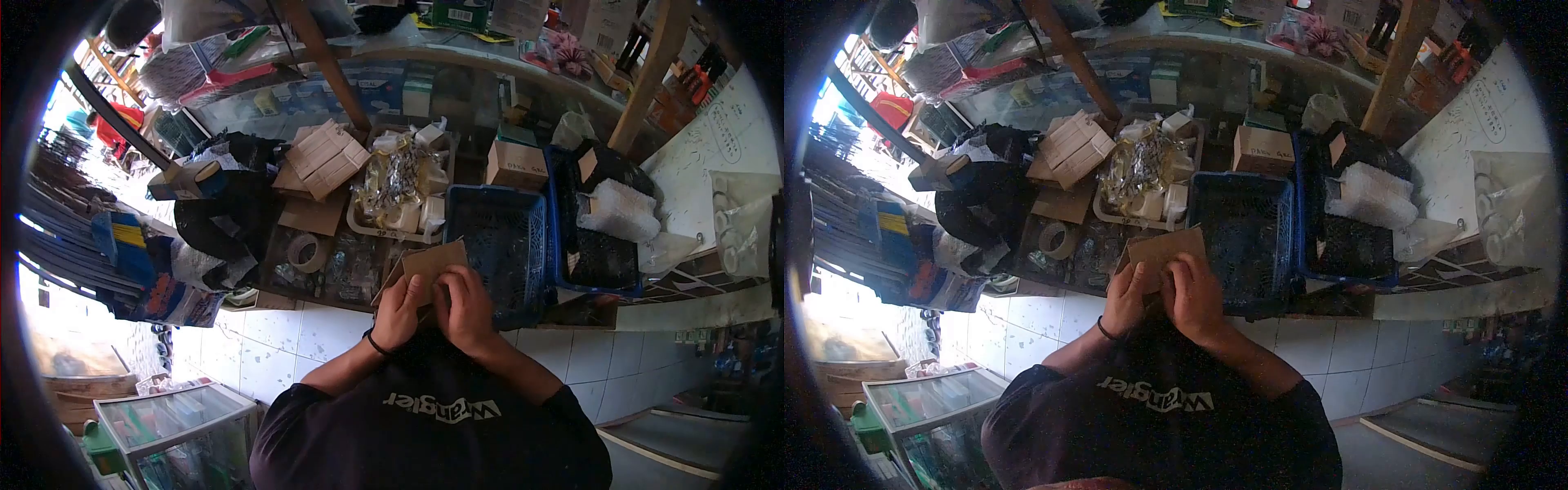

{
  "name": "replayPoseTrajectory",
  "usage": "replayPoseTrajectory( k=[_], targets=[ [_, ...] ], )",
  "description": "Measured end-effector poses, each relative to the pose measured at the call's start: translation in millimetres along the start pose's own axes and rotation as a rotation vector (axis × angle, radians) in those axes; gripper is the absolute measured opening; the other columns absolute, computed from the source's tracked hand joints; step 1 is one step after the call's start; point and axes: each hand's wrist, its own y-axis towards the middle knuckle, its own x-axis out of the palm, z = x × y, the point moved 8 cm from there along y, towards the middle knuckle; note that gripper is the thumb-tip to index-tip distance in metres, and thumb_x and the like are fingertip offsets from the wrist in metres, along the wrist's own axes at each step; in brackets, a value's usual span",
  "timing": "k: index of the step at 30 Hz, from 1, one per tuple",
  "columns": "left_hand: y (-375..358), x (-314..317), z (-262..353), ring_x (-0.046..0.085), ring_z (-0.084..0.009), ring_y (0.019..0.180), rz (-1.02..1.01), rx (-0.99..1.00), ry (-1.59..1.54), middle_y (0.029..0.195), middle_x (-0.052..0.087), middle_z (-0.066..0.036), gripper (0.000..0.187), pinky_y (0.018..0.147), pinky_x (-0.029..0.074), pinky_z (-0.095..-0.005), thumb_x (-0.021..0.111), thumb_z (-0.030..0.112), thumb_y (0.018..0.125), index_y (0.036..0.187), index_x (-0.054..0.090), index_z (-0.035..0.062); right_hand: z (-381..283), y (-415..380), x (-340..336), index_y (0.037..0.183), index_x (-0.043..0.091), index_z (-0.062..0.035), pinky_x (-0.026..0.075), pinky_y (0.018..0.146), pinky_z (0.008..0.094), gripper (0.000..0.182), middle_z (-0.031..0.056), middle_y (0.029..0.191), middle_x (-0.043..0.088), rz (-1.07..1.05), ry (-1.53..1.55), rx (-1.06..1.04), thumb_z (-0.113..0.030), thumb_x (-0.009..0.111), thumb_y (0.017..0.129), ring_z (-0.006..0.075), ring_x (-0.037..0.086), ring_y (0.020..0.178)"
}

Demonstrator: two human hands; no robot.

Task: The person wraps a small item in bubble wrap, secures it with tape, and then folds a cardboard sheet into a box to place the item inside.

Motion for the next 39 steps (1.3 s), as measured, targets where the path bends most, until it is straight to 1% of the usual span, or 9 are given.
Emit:
replayPoseTrajectory(
  k=[9,12,15,17,20,23,27,31,39],
  targets=[
    [-12,-12,7,0.051,-0.0093,0.074,-0.013,-0.033,0.022,0.080,0.059,-0.007,0.034,0.065,0.044,-0.0267,0.039,0.025,0.096,0.095,0.053,-0.0056,7,-5,11,0.095,0.048,0.0017,0.043,0.071,0.0383,0.013,0.0191,0.095,0.051,-0.045,0.300,0.108,-0.009,0.049,0.088,0.0335,0.054,0.083],
    [-15,-12,7,0.054,-0.0094,0.076,-0.137,-0.055,0.184,0.084,0.060,-0.004,0.032,0.066,0.045,-0.0247,0.039,0.023,0.096,0.099,0.053,-0.0051,39,-14,14,0.092,0.048,-0.0003,0.044,0.072,0.0307,0.006,0.0106,0.096,0.058,-0.129,0.455,0.371,-0.005,0.046,0.090,0.0170,0.056,0.078],
    [-17,1,15,0.056,-0.0160,0.073,-0.255,-0.023,0.339,0.080,0.060,-0.009,0.031,0.065,0.045,-0.0279,0.041,0.023,0.095,0.096,0.054,-0.0056,49,-24,5,0.092,0.048,-0.0007,0.044,0.072,0.0268,0.010,0.0068,0.097,0.060,-0.121,0.537,0.435,-0.009,0.043,0.093,0.0101,0.054,0.080],
    [-16,11,25,0.060,-0.0265,0.071,-0.335,0.003,0.521,0.075,0.060,-0.019,0.033,0.065,0.045,-0.0329,0.042,0.024,0.093,0.093,0.055,-0.0061,57,-32,-6,0.093,0.048,-0.0013,0.046,0.073,0.0275,0.012,0.0076,0.097,0.059,-0.030,0.596,0.471,-0.011,0.042,0.094,0.0124,0.056,0.082],
    [-14,23,15,0.059,-0.0343,0.075,-0.440,0.096,0.407,0.081,0.060,-0.022,0.029,0.067,0.046,-0.0353,0.043,0.021,0.092,0.095,0.055,-0.0058,79,-53,-23,0.094,0.046,-0.0028,0.048,0.076,0.0305,0.014,0.0091,0.097,0.057,0.131,0.844,0.620,-0.015,0.040,0.095,0.0166,0.058,0.085],
    [-9,27,24,0.059,-0.0345,0.080,-0.427,0.227,0.490,0.089,0.060,-0.023,0.028,0.071,0.046,-0.0351,0.044,0.019,0.091,0.099,0.055,-0.0054,101,-80,-47,0.094,0.045,-0.0059,0.050,0.074,0.0342,0.013,0.0103,0.096,0.055,0.290,1.055,0.773,-0.019,0.042,0.094,0.0209,0.060,0.084],
    [2,27,20,0.058,-0.0185,0.084,-0.387,0.002,0.308,0.093,0.061,-0.013,0.029,0.075,0.046,-0.0300,0.042,0.018,0.093,0.103,0.055,-0.0064,134,-141,-60,0.092,0.048,-0.0079,0.050,0.068,0.0315,0.012,0.0077,0.094,0.056,0.491,1.264,0.965,-0.020,0.049,0.091,0.0185,0.060,0.080],
    [7,36,24,0.055,-0.0108,0.080,-0.427,-0.039,0.385,0.089,0.061,-0.008,0.031,0.069,0.046,-0.0268,0.042,0.020,0.094,0.103,0.055,-0.0069,162,-204,-75,0.096,0.051,-0.0084,0.049,0.063,0.0300,0.014,0.0029,0.087,0.057,0.746,1.221,1.103,-0.021,0.052,0.090,0.0154,0.059,0.074],
    [6,65,35,0.056,-0.0103,0.072,-0.459,0.034,0.401,0.087,0.061,-0.007,0.031,0.062,0.047,-0.0252,0.041,0.021,0.095,0.108,0.052,-0.0055,201,-258,-102,0.103,0.054,-0.0045,0.046,0.059,0.0274,0.020,0.0042,0.087,0.057,0.936,1.004,1.186,-0.020,0.051,0.091,0.0138,0.057,0.070]
  ],
)
